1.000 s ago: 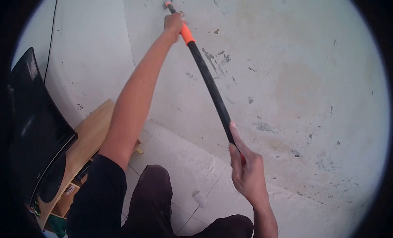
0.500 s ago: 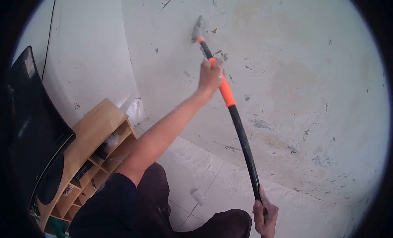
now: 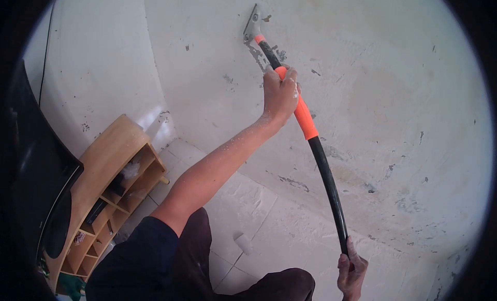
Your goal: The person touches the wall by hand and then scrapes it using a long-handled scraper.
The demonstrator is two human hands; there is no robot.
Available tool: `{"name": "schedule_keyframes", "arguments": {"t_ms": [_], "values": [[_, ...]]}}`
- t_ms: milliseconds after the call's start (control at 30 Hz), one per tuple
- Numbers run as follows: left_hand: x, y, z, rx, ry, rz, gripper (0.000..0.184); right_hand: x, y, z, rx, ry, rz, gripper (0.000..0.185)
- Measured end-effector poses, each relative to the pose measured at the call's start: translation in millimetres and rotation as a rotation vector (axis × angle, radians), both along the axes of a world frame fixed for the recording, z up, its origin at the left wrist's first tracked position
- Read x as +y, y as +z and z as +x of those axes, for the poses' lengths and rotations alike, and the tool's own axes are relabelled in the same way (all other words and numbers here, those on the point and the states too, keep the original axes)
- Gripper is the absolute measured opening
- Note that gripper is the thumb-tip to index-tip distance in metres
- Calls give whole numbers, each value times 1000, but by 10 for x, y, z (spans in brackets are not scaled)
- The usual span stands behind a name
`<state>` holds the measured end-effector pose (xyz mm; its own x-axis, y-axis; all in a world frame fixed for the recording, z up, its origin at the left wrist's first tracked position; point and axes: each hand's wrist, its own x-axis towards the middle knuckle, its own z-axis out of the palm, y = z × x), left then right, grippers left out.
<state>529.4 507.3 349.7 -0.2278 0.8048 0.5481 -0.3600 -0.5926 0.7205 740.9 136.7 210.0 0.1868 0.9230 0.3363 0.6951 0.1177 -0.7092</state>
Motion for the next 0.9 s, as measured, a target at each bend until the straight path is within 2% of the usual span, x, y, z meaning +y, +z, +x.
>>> {"name": "schedule_keyframes", "arguments": {"t_ms": [100,133,167,267,400,533,633,733,767,833,900], "values": [[583,-61,-106,-51,174,29,16,221,293,-54,-86,41,-8,46],[541,134,-332,-126,167,-30,15,377,463,-183,-105,51,-16,48],[499,298,-616,-38,44,-31,13,548,626,-348,-127,71,-23,50],[891,550,-1168,37,128,-118,16,864,903,-758,-69,111,-43,53],[938,633,-1411,67,152,-176,26,925,964,-1031,-85,128,-60,51],[853,277,-1069,65,269,-195,28,643,892,-831,-100,41,-118,44],[885,-386,-551,83,335,-100,27,308,629,-478,-36,-32,-155,42],[469,-877,116,84,421,-112,19,-91,273,-8,91,-60,-204,46],[255,-996,273,93,516,-74,17,-236,207,119,82,-62,-216,46],[-202,-1029,327,-78,66,-271,16,-430,191,310,250,-85,-275,49],[-213,-1151,309,-127,32,-307,15,-432,274,349,238,-79,-295,49]]}}
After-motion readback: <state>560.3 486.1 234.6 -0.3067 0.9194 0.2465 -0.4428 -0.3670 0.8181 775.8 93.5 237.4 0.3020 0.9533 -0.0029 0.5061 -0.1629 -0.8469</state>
